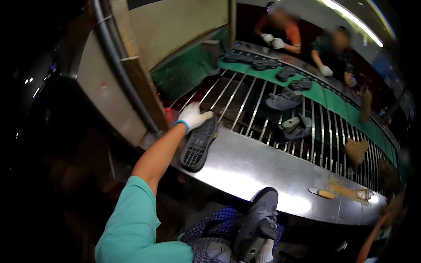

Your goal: The person uses a small tool and a cloth to clean the exterior of shoes before placing the shoes onto a moving conveyor belt.

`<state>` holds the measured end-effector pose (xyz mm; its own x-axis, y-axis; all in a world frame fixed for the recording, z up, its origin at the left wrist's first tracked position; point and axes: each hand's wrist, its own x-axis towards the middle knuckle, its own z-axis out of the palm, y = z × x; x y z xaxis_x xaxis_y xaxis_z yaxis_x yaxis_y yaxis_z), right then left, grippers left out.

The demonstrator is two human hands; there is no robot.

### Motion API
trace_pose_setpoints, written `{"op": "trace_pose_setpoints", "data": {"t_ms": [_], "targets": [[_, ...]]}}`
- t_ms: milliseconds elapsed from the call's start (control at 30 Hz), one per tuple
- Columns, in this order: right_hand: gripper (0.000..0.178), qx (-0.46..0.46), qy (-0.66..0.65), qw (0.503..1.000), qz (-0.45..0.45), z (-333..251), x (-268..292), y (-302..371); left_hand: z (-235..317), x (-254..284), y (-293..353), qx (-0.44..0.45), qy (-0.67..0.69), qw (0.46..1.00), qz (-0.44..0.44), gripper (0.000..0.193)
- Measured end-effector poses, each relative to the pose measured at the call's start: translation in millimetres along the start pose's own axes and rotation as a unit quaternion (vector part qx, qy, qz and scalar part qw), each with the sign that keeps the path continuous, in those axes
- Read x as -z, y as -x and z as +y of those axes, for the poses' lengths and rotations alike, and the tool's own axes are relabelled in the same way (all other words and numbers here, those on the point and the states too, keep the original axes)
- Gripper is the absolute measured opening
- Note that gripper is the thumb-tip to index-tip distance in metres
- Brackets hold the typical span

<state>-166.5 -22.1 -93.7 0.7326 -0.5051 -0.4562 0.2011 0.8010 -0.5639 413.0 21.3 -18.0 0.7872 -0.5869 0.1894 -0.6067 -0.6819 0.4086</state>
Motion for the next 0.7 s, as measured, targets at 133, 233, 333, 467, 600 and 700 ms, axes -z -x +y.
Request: {"op": "trace_pose_setpoints", "data": {"t_ms": [133,233,333,467,600,700], "targets": [[0.078,-0.045,-0.001,0.994,0.098,-9.8,-38.1,-11.0,6.2,-9.8,-8.7,0.106,0.22,0.957,-0.156,0.07],[0.073,-0.066,-0.119,0.99,-0.035,-6.4,-5.8,-32.7,85.7,38.6,14.6,0.108,0.561,0.782,-0.249,0.038],[0.072,-0.081,-0.166,0.967,-0.174,-47.1,-32.9,-34.1,138.7,60.1,43.2,0.055,0.622,0.723,-0.296,0.03],[0.073,-0.069,-0.148,0.978,-0.128,-93.8,-57.3,-14.2,201.5,64.2,110.7,-0.063,0.677,0.66,-0.32,0.065],[0.08,-0.036,-0.128,0.984,-0.122,-91.4,-37.4,13.9,245.5,25.3,196.8,-0.123,0.652,0.686,-0.3,0.079],[0.082,0.0,-0.122,0.992,-0.032,-55.6,14.1,38.3,256.3,-39.8,265.6,-0.141,0.636,0.679,-0.338,0.08]]}}
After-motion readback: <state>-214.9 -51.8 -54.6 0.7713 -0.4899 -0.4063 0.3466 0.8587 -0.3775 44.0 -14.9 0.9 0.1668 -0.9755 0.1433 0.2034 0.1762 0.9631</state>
